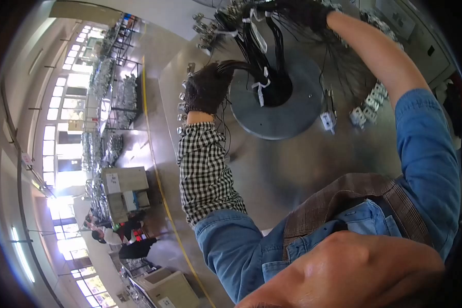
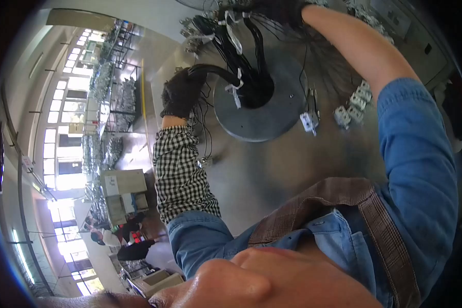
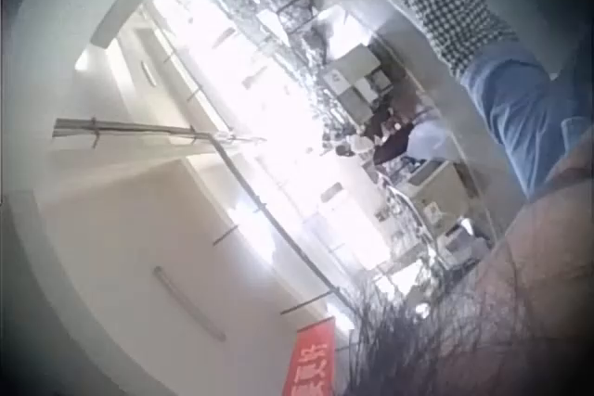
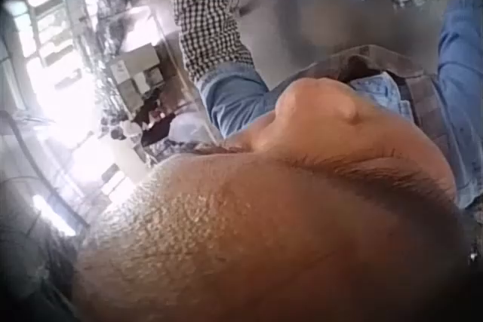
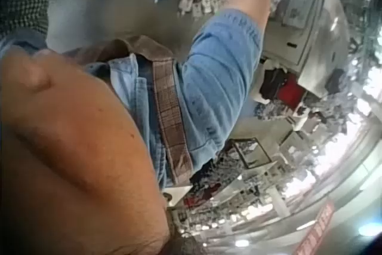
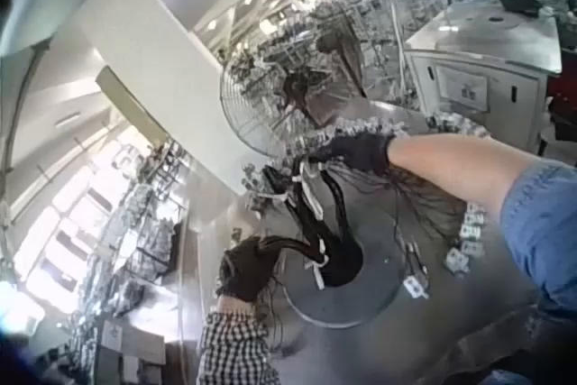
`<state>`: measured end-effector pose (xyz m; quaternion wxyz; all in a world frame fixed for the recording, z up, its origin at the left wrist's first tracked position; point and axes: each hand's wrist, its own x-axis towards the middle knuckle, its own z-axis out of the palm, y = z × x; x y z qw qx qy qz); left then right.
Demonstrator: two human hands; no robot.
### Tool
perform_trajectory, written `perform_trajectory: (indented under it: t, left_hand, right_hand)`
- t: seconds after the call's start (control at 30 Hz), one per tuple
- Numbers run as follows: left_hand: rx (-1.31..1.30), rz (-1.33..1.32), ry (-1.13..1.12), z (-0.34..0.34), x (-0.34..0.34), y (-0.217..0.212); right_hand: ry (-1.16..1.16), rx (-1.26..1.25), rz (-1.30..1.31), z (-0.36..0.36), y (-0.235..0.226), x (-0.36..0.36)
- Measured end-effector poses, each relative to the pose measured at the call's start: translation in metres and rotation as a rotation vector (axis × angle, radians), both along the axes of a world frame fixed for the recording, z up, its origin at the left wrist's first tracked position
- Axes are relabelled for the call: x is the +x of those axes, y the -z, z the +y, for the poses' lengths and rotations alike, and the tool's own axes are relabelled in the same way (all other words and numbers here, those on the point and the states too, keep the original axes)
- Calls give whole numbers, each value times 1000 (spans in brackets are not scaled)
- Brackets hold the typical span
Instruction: Organizing and preparing bundles of wire harnesses with connectors at a workbench.
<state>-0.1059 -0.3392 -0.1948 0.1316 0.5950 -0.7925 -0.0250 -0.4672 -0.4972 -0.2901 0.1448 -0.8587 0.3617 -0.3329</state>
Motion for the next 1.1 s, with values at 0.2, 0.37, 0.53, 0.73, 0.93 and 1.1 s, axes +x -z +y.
perform_trajectory:
  t: [0.2,0.37,0.53,0.73,0.93,1.1]
  left_hand:
    - [100,-96,-144,32,-19,-7]
    - [178,-63,-251,71,-36,-15]
    - [212,16,-364,80,-38,-12]
    - [255,45,-397,100,-39,-8]
    - [193,66,-219,95,-53,-13]
    - [228,28,-163,97,-51,-18]
  right_hand:
    - [-17,-47,145,-37,-12,25]
    - [453,-87,313,30,-65,59]
    - [281,-96,115,68,-35,13]
    - [52,-12,936,229,9,-11]
    - [207,119,353,283,29,13]
    - [138,-38,374,331,62,48]
